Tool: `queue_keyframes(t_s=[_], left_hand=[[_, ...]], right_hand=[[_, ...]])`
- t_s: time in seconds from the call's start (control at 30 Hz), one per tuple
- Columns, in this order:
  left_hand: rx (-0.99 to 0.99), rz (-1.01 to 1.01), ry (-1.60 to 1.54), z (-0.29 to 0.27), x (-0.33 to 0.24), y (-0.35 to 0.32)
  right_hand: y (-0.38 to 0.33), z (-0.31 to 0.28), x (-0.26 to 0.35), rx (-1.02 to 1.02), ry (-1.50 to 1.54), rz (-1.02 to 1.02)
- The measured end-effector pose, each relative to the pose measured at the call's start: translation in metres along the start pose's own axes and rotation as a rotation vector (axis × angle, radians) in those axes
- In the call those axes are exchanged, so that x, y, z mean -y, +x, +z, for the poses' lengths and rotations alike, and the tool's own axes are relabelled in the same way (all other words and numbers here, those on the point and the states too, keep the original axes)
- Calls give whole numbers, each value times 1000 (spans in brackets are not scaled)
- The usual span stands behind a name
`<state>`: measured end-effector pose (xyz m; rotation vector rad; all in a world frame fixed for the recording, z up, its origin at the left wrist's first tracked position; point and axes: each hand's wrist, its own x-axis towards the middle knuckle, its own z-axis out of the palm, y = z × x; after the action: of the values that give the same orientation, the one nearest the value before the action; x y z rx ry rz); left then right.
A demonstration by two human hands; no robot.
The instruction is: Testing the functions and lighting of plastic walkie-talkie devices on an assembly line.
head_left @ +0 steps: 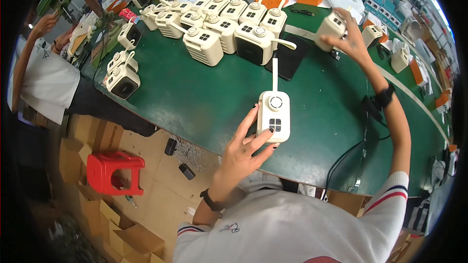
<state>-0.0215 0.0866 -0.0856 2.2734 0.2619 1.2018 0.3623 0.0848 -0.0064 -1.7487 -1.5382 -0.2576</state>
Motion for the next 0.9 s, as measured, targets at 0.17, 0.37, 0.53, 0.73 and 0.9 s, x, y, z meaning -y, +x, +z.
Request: queue_keyframes(t_s=[0.17,0.37,0.53,0.73,0.9], left_hand=[[-15,2,46,2,-8,6],[-45,-27,89,0,-5,-4],[-45,-39,69,8,-7,-7],[-62,-40,79,5,1,-6],[-15,-29,25,15,4,-1]], right_hand=[[36,34,-129,-16,-242,141],[56,66,-150,-63,-779,217],[52,14,-84,439,-422,98],[-21,-33,108,856,-63,-264],[-80,-9,147,838,43,-449]])
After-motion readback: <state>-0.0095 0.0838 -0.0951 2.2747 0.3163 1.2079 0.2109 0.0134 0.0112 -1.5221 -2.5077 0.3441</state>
